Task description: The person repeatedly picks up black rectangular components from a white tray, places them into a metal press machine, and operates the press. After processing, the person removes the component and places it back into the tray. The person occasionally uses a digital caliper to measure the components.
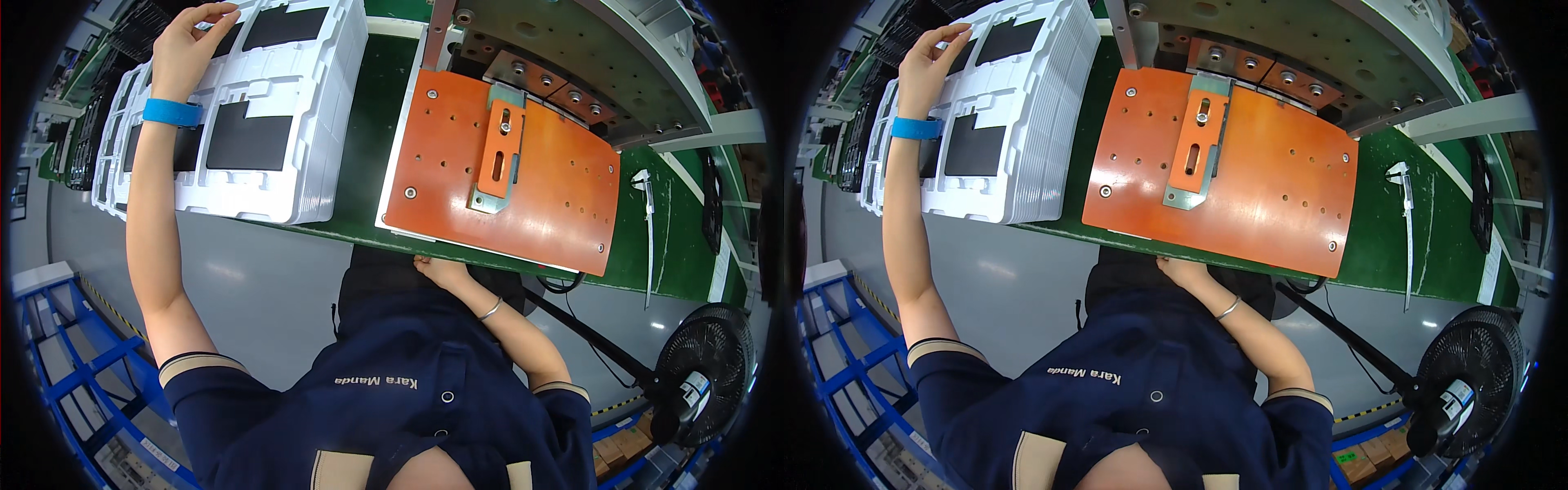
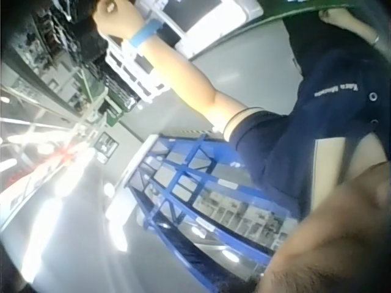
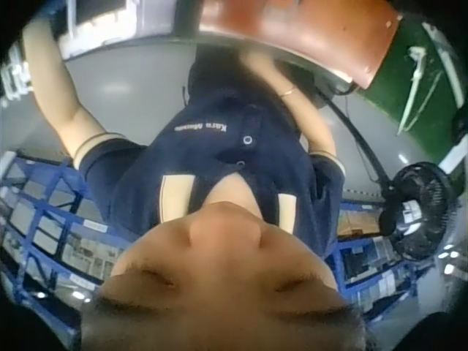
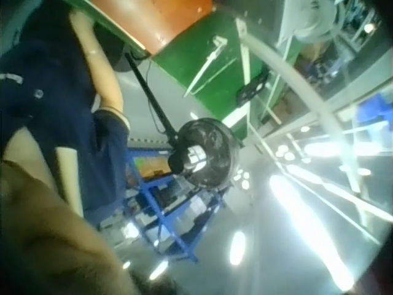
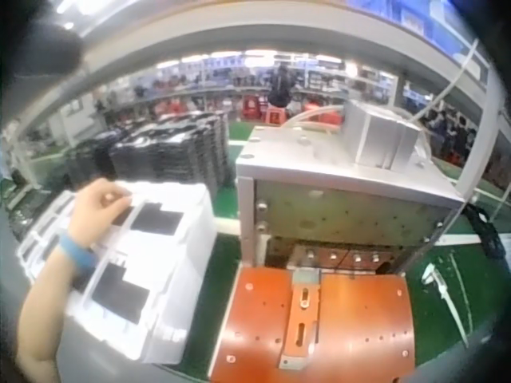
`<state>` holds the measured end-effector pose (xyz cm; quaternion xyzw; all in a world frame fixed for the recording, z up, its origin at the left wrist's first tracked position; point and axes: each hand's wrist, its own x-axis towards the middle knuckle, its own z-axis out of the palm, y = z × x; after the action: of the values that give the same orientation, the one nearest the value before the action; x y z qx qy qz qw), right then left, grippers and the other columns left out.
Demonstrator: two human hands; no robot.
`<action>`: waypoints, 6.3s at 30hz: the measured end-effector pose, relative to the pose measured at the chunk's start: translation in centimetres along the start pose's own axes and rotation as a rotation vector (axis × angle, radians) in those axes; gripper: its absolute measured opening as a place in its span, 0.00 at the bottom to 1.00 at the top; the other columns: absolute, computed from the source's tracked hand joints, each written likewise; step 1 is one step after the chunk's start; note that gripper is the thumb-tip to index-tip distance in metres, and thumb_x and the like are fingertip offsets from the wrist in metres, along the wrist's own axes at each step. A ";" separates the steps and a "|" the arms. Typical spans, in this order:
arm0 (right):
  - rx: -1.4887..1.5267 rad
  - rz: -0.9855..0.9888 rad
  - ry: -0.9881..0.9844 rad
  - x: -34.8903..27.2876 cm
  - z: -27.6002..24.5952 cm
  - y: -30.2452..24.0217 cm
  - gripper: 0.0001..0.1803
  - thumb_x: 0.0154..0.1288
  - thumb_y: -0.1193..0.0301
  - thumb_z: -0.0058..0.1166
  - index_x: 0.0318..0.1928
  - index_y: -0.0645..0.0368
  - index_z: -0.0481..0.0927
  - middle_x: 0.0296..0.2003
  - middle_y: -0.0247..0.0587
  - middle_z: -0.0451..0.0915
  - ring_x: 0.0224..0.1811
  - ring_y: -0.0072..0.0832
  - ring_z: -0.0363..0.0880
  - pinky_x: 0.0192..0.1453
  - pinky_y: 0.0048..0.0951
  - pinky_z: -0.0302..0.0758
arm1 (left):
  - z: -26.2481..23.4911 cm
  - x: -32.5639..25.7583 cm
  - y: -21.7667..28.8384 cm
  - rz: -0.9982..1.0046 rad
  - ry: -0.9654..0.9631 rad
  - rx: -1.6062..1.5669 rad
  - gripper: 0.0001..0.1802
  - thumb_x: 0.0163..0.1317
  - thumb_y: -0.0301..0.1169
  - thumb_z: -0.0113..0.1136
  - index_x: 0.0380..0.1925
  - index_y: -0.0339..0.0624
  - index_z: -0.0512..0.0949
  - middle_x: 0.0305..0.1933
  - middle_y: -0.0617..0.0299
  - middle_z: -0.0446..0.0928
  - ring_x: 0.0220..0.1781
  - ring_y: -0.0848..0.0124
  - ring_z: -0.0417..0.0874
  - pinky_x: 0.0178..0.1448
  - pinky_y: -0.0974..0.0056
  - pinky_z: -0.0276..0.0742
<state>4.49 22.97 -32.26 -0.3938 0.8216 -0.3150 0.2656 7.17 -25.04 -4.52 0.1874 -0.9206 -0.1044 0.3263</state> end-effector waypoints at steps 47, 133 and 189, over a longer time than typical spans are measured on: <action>-0.332 -0.905 0.498 8.3 -25.6 -28.5 0.11 0.55 0.73 0.68 0.39 0.58 0.84 0.31 0.38 0.77 0.29 0.35 0.77 0.33 0.33 0.75 | -10.0 -5.9 4.8 0.085 0.021 0.031 0.09 0.55 0.31 0.72 0.23 0.40 0.81 0.26 0.61 0.79 0.38 0.63 0.80 0.36 0.61 0.74; -0.309 -0.354 0.424 1.1 -30.6 -14.4 0.18 0.52 0.67 0.71 0.43 0.58 0.85 0.50 0.41 0.81 0.51 0.40 0.76 0.55 0.37 0.76 | 3.4 -3.3 25.6 0.903 -0.748 -0.323 0.49 0.57 0.71 0.54 0.66 0.43 0.71 0.71 0.47 0.67 0.74 0.47 0.65 0.71 0.39 0.60; 1.057 0.348 0.159 -2.5 -35.2 -13.1 0.15 0.60 0.81 0.67 0.35 0.53 0.72 0.40 0.39 0.86 0.39 0.23 0.87 0.32 0.20 0.84 | 1.0 -2.0 28.0 0.033 -0.995 -1.035 0.11 0.70 0.30 0.62 0.37 0.28 0.82 0.29 0.60 0.84 0.31 0.77 0.87 0.33 0.75 0.80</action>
<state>-11.91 29.37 0.97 -0.0410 0.6225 -0.6640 0.4122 0.22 1.28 2.42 -0.0749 -0.7954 -0.5957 -0.0833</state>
